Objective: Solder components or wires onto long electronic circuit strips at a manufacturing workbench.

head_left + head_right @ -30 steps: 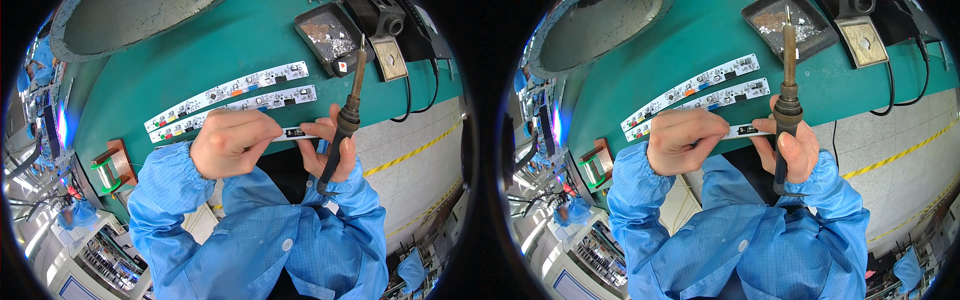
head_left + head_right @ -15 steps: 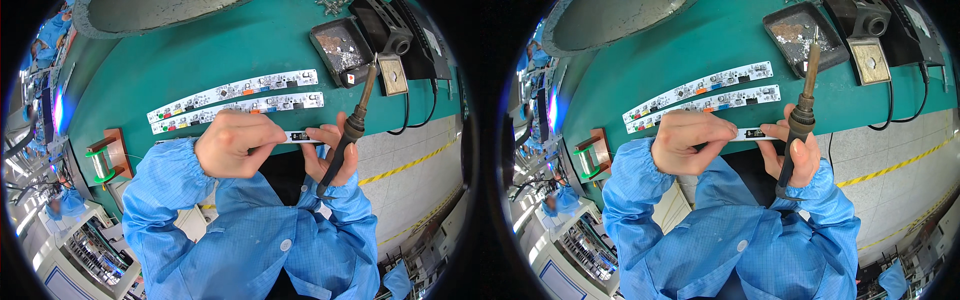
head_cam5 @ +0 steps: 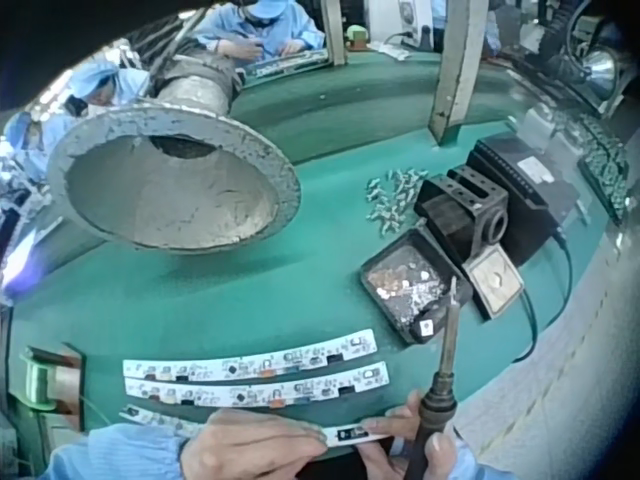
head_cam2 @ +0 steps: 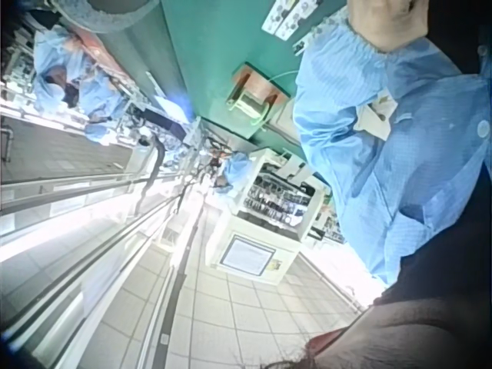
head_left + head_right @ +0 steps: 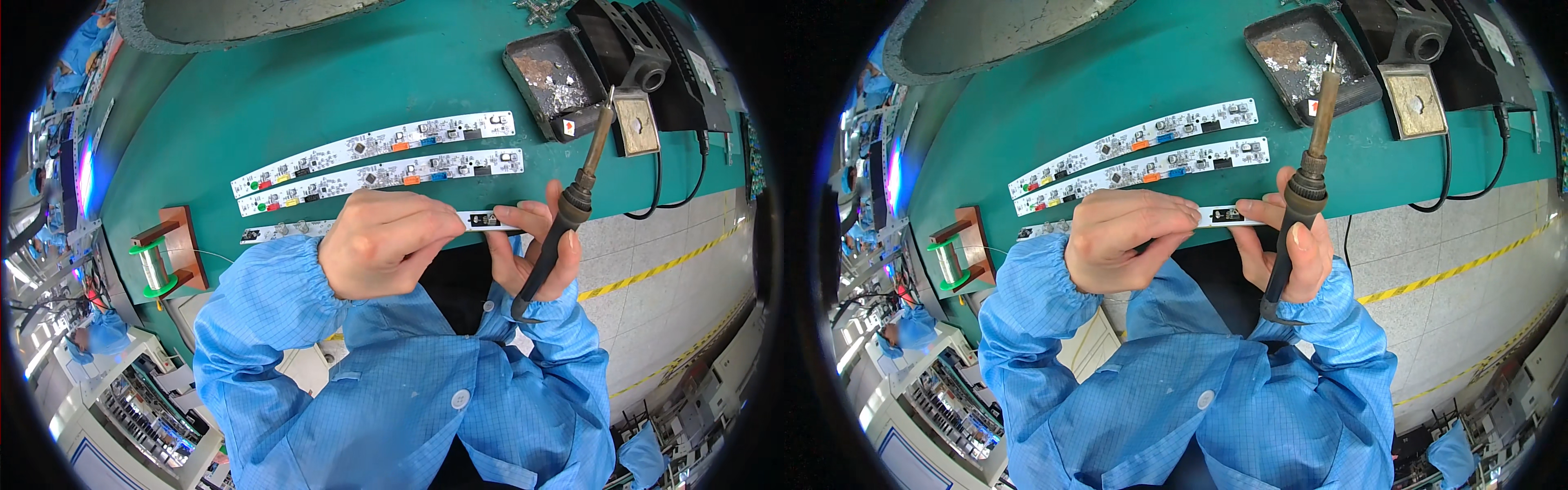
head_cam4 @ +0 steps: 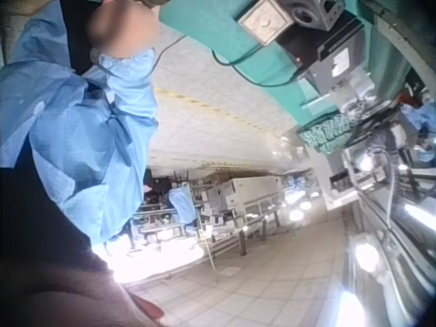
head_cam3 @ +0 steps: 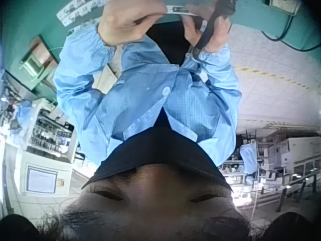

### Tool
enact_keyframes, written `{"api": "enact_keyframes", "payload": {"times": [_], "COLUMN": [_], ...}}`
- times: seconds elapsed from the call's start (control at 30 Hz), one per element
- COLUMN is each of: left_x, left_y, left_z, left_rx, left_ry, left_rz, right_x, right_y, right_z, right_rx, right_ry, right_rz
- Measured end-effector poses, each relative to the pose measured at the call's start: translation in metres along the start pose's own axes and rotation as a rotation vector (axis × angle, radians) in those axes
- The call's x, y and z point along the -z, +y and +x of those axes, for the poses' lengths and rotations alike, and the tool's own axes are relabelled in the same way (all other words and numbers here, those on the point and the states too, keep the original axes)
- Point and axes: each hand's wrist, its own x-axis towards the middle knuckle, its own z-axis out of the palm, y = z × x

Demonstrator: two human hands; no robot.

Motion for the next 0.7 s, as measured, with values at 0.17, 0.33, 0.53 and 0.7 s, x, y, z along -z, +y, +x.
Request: {"api": "enact_keyframes", "payload": {"times": [0.17,0.33,0.53,0.7], "left_x": [-0.004,-0.010,-0.017,-0.022], "left_y": [0.005,0.012,0.013,0.013], "left_z": [0.001,-0.005,-0.005,-0.009], "left_rx": [-0.004,-0.046,0.038,0.025], "left_ry": [0.029,0.100,0.212,0.223], "left_rz": [0.108,0.188,0.282,0.422], "right_x": [-0.001,0.009,0.012,-0.003], "right_y": [0.001,-0.001,-0.013,-0.018], "right_z": [0.000,0.008,0.020,0.029], "right_rx": [0.003,0.005,-0.184,-0.108], "right_ry": [0.028,-0.039,-0.096,-0.011], "right_rz": [0.013,0.070,0.157,-0.113]}}
